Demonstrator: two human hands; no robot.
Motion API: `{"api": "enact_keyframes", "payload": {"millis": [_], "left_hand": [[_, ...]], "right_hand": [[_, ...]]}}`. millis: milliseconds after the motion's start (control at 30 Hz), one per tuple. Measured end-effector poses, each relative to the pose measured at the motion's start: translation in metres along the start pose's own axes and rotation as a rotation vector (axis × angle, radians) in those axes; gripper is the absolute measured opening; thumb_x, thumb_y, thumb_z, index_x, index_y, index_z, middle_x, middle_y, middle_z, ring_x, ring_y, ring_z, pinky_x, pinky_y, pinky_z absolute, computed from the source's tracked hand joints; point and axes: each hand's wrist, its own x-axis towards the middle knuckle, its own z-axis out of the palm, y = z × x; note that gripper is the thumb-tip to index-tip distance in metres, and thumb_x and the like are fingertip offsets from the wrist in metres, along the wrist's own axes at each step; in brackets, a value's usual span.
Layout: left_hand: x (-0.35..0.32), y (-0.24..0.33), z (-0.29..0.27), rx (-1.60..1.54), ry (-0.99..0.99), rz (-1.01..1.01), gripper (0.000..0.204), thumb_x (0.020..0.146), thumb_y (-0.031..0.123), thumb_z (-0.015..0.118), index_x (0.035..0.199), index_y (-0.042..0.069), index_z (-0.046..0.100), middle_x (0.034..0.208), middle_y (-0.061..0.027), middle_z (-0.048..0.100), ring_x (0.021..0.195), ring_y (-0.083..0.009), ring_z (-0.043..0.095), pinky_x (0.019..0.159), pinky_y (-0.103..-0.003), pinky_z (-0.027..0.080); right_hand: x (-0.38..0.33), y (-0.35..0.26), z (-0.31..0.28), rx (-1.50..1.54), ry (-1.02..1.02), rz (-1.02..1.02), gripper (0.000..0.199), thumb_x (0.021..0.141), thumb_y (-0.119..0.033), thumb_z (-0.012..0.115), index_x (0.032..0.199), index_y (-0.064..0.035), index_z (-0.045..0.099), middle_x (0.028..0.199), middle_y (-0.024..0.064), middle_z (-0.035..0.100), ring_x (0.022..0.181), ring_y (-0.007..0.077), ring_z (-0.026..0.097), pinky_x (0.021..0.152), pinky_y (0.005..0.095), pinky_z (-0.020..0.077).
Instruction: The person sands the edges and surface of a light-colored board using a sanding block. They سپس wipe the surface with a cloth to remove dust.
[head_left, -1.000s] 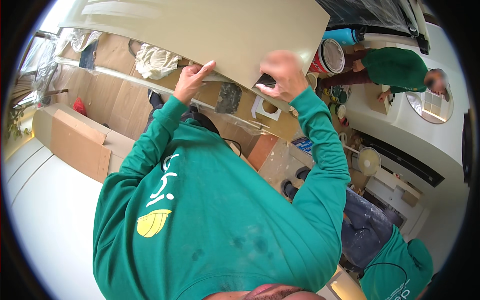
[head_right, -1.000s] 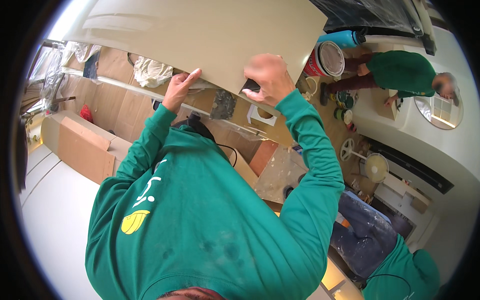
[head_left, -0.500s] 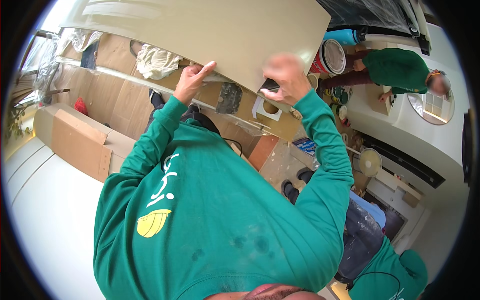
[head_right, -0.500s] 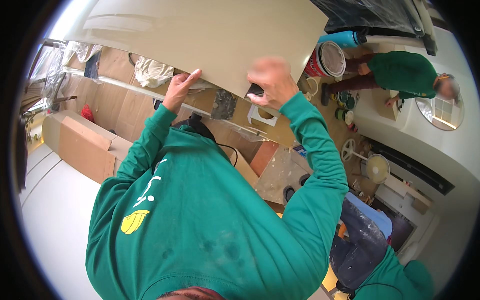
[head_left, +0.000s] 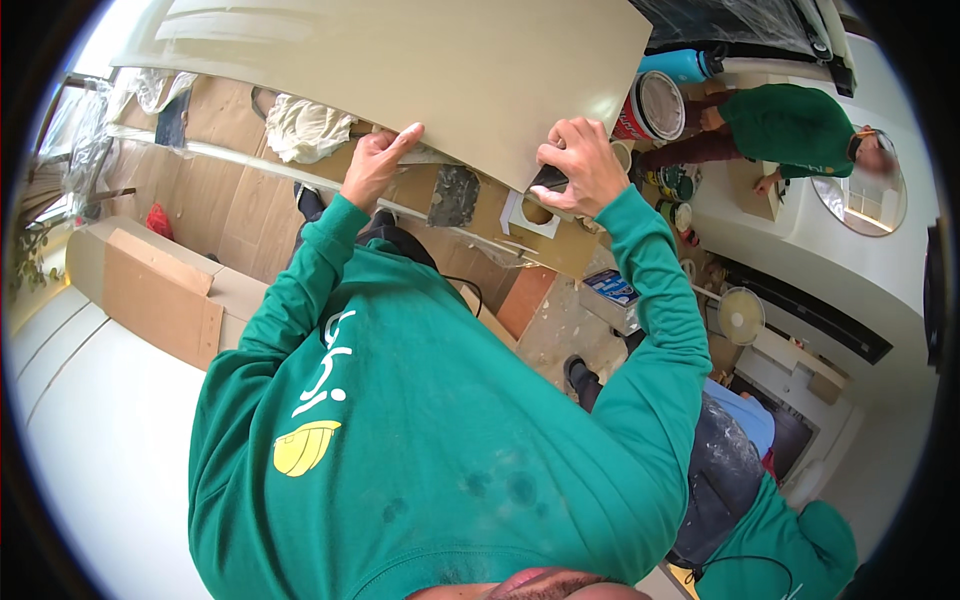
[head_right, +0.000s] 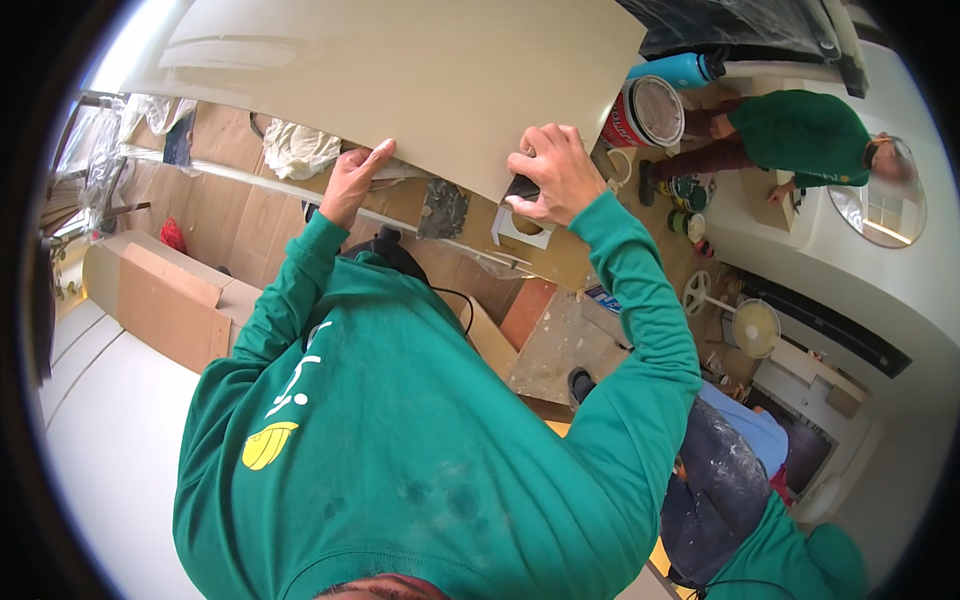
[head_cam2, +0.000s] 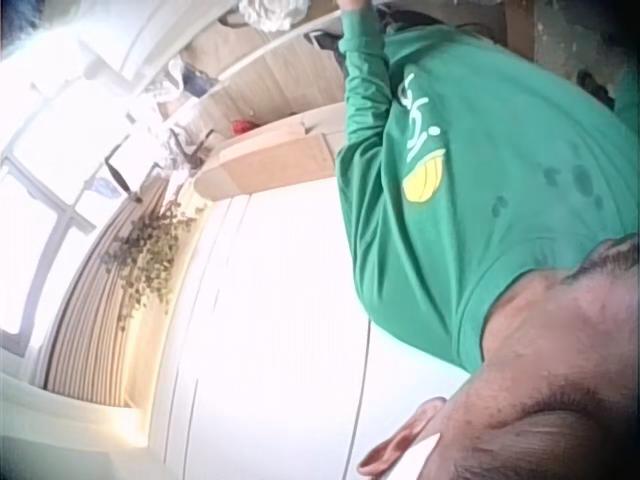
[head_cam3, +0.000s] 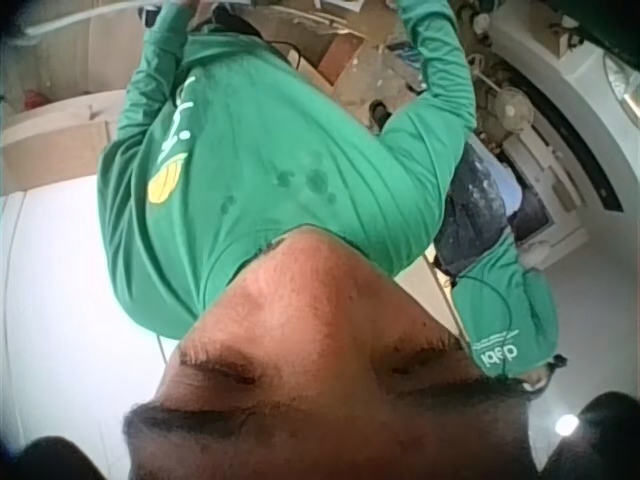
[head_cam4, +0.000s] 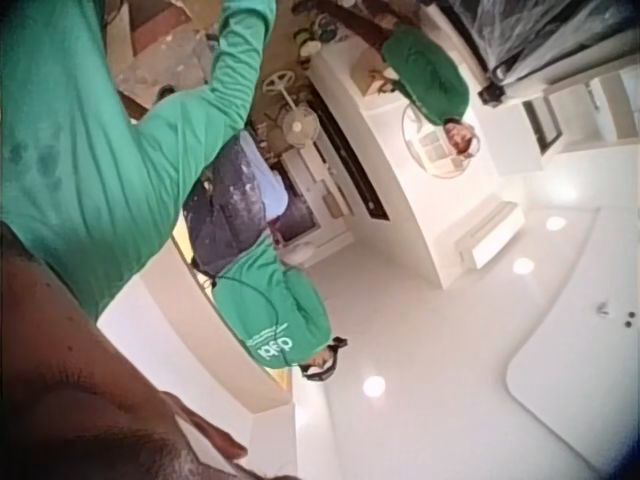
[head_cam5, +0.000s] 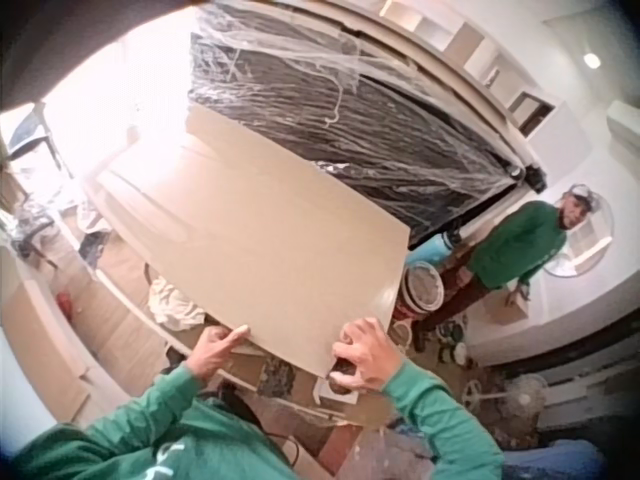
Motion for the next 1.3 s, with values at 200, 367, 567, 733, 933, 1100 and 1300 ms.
{"api": "enact_keyframes", "payload": {"millis": [200,367,567,733,933,1100,1300], "left_hand": [[0.007,-0.012,0.0,-0.018,0.032,0.02,0.057,0.095,0.052,0.073,0.075,-0.001,0.065,0.068,0.0053,0.048,0.067,-0.006,0.042,0.058,-0.028,0.036],[0.011,-0.018,-0.003,-0.003,0.022,-0.014,0.057,0.095,0.054,0.072,0.075,0.001,0.065,0.068,0.0071,0.046,0.066,-0.0057,0.04,0.058,-0.028,0.034],[-0.011,0.002,0.015,-0.01,-0.144,-0.013,0.063,0.094,0.058,0.071,0.105,-0.004,0.077,0.096,-0.0071,0.074,0.093,-0.0124,0.063,0.086,-0.027,0.049],[-0.007,0.003,0.043,0.165,-0.247,-0.03,0.054,0.094,0.048,0.074,0.11,-0.004,0.077,0.103,-0.0089,0.077,0.1,-0.0142,0.066,0.096,-0.032,0.051],[-0.006,0.001,0.031,0.275,-0.255,0.069,0.047,0.089,0.039,0.081,0.105,-0.004,0.078,0.097,-0.0083,0.077,0.089,-0.0114,0.067,0.083,-0.029,0.054],[-0.013,0.009,-0.019,0.29,-0.236,-0.034,0.042,0.093,0.038,0.078,0.098,-0.004,0.078,0.089,-0.0043,0.074,0.088,-0.0099,0.063,0.083,-0.028,0.05],[-0.017,0.016,-0.115,0.207,-0.168,0.042,0.04,0.097,0.034,0.074,0.107,-0.005,0.076,0.095,-0.0047,0.075,0.09,-0.0096,0.063,0.083,-0.027,0.049]], "right_hand": [[-0.016,0.005,-0.001,0.012,0.001,0.034,0.039,0.068,-0.035,0.085,0.093,-0.0121,0.066,0.105,0.0077,0.054,0.107,0.0281,0.052,0.098,0.045,0.0413],[-0.007,0.002,0.003,0.055,0.073,0.159,0.038,0.068,-0.033,0.087,0.092,-0.0117,0.066,0.103,0.0072,0.055,0.105,0.0288,0.053,0.094,0.044,0.0425],[-0.018,-0.003,-0.023,0.252,0.386,0.565,0.043,0.075,-0.039,0.089,0.091,-0.0059,0.067,0.094,0.0106,0.057,0.09,0.0329,0.06,0.08,0.046,0.0496],[-0.033,-0.017,-0.013,0.223,0.376,0.728,0.044,0.077,-0.04,0.087,0.094,-0.0047,0.067,0.095,0.0132,0.057,0.09,0.0353,0.062,0.08,0.0469,0.0507],[-0.03,-0.028,0.02,0.104,0.267,0.867,0.044,0.077,-0.04,0.086,0.094,-0.0058,0.065,0.098,0.0144,0.057,0.093,0.0372,0.061,0.081,0.0488,0.0506],[0.003,-0.046,0.028,0.12,0.234,0.896,0.044,0.078,-0.043,0.084,0.093,-0.0066,0.065,0.1,0.0144,0.059,0.096,0.037,0.061,0.083,0.0489,0.0517],[0.069,-0.081,0.036,0.148,0.262,0.86,0.043,0.078,-0.044,0.083,0.094,-0.007,0.066,0.1,0.0137,0.059,0.096,0.036,0.063,0.082,0.0489,0.0529]]}}
